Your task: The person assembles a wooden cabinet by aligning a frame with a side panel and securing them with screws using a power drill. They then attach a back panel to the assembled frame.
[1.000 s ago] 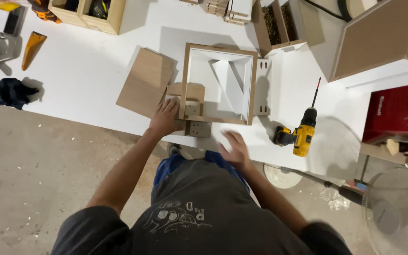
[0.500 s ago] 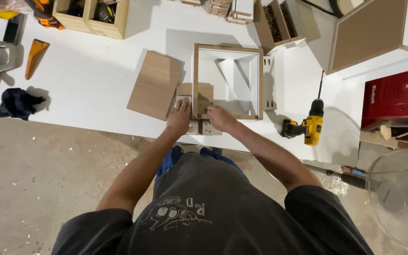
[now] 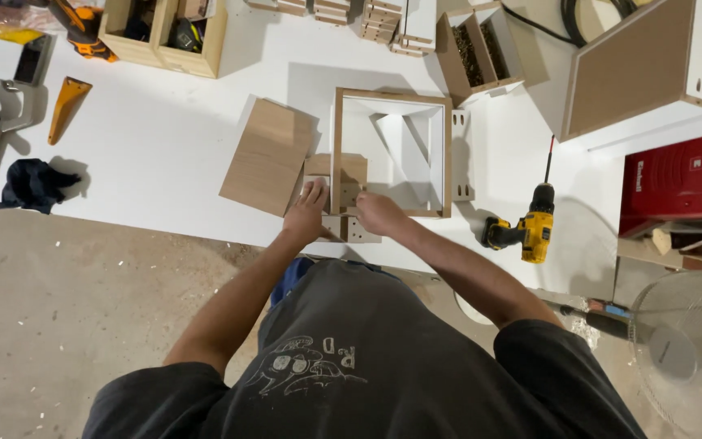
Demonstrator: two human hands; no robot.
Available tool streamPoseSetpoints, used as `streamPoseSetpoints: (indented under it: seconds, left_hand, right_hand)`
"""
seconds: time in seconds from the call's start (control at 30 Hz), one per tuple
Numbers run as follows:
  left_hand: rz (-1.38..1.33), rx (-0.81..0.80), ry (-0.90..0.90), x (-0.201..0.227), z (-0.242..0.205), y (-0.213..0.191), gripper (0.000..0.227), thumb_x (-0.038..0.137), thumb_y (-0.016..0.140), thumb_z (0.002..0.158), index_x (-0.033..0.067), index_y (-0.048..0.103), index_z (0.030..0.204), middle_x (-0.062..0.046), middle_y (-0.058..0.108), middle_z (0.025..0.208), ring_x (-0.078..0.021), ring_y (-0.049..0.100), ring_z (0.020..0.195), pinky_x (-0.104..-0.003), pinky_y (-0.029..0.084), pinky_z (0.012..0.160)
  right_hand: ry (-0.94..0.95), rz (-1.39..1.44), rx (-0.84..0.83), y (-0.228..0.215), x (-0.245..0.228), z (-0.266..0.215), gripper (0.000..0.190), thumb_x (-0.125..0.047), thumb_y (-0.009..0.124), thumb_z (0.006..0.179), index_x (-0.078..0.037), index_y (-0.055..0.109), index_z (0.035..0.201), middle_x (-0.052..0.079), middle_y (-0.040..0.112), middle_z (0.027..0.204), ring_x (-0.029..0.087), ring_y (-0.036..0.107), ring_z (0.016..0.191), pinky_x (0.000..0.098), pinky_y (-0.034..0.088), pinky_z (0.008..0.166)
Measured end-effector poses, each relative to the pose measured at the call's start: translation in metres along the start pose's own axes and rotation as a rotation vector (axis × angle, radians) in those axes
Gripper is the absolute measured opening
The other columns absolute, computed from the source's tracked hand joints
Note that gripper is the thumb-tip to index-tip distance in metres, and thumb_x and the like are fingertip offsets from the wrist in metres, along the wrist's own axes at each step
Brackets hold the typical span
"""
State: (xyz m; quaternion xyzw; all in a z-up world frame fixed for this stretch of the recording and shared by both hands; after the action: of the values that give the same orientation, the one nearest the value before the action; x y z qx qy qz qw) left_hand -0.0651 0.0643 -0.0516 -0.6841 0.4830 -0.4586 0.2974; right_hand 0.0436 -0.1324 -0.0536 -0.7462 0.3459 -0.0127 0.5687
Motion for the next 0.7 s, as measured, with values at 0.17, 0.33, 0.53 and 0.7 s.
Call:
streamPoseSetpoints:
  seconds: [0.17, 0.33, 0.53, 0.7]
  left_hand:
    - [0.023, -0.001, -0.032, -0.004, 0.01, 0.013, 0.136, 0.065, 0.089, 0.06, 0.0128, 0.019, 0.165, -0.01, 0.016, 0.171, -0.0352, 0.017, 0.157, -0.042, 0.029, 0.127]
    - [0.063, 0.021, -0.005, -0.004, 0.013, 0.014, 0.131, 0.06, 0.089, 0.064, 0.0079, 0.022, 0.164, -0.015, 0.021, 0.169, -0.0389, 0.021, 0.156, -0.043, 0.035, 0.124]
    - [0.055, -0.019, -0.027, -0.001, 0.014, 0.012, 0.132, 0.059, 0.089, 0.066, 0.0085, 0.018, 0.165, -0.014, 0.016, 0.171, -0.0381, 0.017, 0.157, -0.045, 0.033, 0.125]
    - [0.079, -0.033, -0.039, 0.001, 0.014, 0.009, 0.132, 0.059, 0.089, 0.066, 0.0089, 0.017, 0.165, -0.013, 0.015, 0.171, -0.0377, 0.017, 0.157, -0.044, 0.032, 0.126]
  right_hand:
    - [-0.206, -0.145, 0.2, 0.006, -0.019, 0.017, 0.017, -0.019, 0.064, 0.088, -0.004, 0.067, 0.094, 0.011, 0.062, 0.103, 0.036, 0.069, 0.092, 0.0408, 0.061, 0.075]
    - [-0.294, -0.064, 0.257, 0.035, 0.003, 0.032, 0.011, -0.01, 0.055, 0.088, -0.007, 0.06, 0.079, 0.007, 0.057, 0.08, 0.032, 0.065, 0.071, 0.0388, 0.054, 0.058]
    - [-0.324, -0.007, 0.204, 0.041, 0.013, 0.04, 0.012, -0.008, 0.056, 0.089, -0.007, 0.057, 0.077, 0.009, 0.054, 0.08, 0.035, 0.063, 0.067, 0.0397, 0.054, 0.054]
    - [-0.301, -0.072, 0.164, 0.034, 0.004, 0.038, 0.011, -0.009, 0.057, 0.086, -0.007, 0.058, 0.076, 0.009, 0.055, 0.078, 0.033, 0.064, 0.064, 0.0398, 0.053, 0.052]
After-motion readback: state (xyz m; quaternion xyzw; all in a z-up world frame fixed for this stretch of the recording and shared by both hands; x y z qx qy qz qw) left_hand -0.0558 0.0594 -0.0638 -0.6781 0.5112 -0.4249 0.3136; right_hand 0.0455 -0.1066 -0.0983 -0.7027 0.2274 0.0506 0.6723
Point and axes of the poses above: each hand's wrist, its own z-axis towards the middle knuckle, its own y-axis out of the palm, x = y × z, the point moved 1 cm from there along z, towards the middle knuckle
